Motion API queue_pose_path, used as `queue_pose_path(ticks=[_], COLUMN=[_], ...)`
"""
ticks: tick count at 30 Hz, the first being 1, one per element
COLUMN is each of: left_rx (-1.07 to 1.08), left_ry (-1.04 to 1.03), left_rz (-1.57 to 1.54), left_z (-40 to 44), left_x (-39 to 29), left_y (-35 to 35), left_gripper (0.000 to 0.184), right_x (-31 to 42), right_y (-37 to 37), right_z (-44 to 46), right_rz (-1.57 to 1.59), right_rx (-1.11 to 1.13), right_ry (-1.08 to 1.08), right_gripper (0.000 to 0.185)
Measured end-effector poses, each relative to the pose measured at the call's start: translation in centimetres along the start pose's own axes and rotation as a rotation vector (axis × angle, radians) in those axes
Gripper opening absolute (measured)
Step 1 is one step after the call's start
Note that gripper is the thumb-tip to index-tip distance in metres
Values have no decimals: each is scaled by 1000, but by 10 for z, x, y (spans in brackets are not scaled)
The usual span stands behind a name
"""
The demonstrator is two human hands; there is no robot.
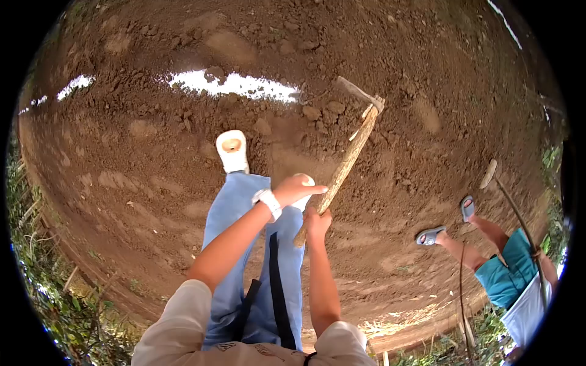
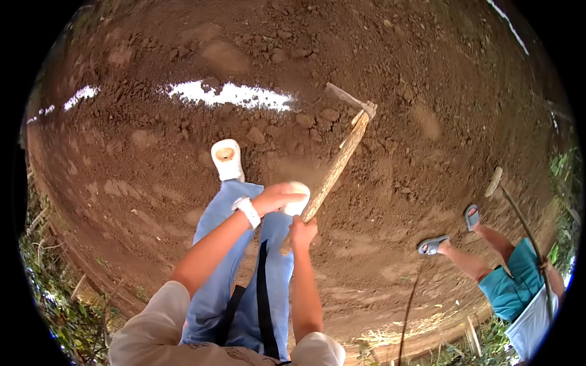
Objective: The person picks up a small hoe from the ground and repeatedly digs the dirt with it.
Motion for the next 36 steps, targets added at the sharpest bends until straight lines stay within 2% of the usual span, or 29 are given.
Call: queue_pose_path(ticks=[1, 2, 3, 5, 6, 7, 8, 9, 10, 11, 12, 13, 16, 17, 19, 23, 24, 26, 28, 31, 35, 36], left_rx=[-99, -218, -336, -412, -446, -522, -480, -468, -468, -480, -435, -392, -524, -596, -568, -528, -450, -389, -375, -402, -369, -392], left_ry=[29, -24, -72, -482, -243, -289, -308, -213, -165, -122, -126, -132, -170, -186, -146, -69, 13, 81, 124, 155, 136, 64], left_rz=[4, 95, 186, 440, 541, 686, 560, 520, 531, 384, 287, 189, 467, 595, 547, 474, 299, 57, -75, -42, 19, 114], left_z=[29, 41, 53, 88, 82, 100, 107, 113, 126, 143, 139, 138, 134, 127, 115, 94, 85, 63, 38, 8, -10, -3], left_x=[10, -8, -25, -46, -66, -62, -66, -71, -69, -57, -48, -39, -12, -9, -5, 28, 34, 38, 53, 70, 72, 71], left_y=[6, 16, 27, 55, 73, 100, 122, 139, 156, 171, 176, 180, 169, 160, 150, 125, 119, 106, 88, 70, 64, 69], left_gripper=[58, 64, 71, 95, 84, 78, 76, 78, 79, 71, 70, 70, 74, 75, 75, 76, 78, 79, 78, 78, 80, 80], right_x=[12, 17, 37, 41, 27, 20, 39, 62, 78, 87, 82, 68, 46, 45, 49, 22, 16, -2, -9, -32, -35, -30], right_y=[-21, -43, -65, -123, -143, -165, -185, -193, -201, -211, -218, -221, -223, -218, -209, -186, -176, -159, -144, -132, -127, -130], right_z=[7, 17, 22, 59, 84, 110, 116, 108, 100, 92, 85, 83, 66, 58, 43, 13, 6, -8, -34, -60, -73, -69], right_rz=[63, 36, -51, 342, 356, 363, 288, 210, 472, 728, 786, 788, 829, 823, 756, 757, 763, 747, 748, 755, 752, 739], right_rx=[26, 22, 73, 125, 163, 215, 282, 345, 445, 537, 560, 545, 504, 502, 381, 358, 363, 534, 502, 524, 548, 542], right_ry=[26, 82, 42, 308, 346, 371, 423, 467, 239, -2, -121, -149, -286, -296, -378, -389, -385, -449, -477, -516, -454, -433], right_gripper=[25, 21, 25, 29, 30, 32, 31, 31, 31, 31, 22, 22, 15, 15, 14, 9, 9, 10, 11, 13, 15, 15])
Point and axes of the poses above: each hand's wrist, its own z-axis towards the middle knuckle, its own y-axis out of the back of the hand, x = y × z, the point moved 2 cm from there along z, towards the middle knuckle, and after that the axes turned 3 degrees about x, right-handed, at the moved point
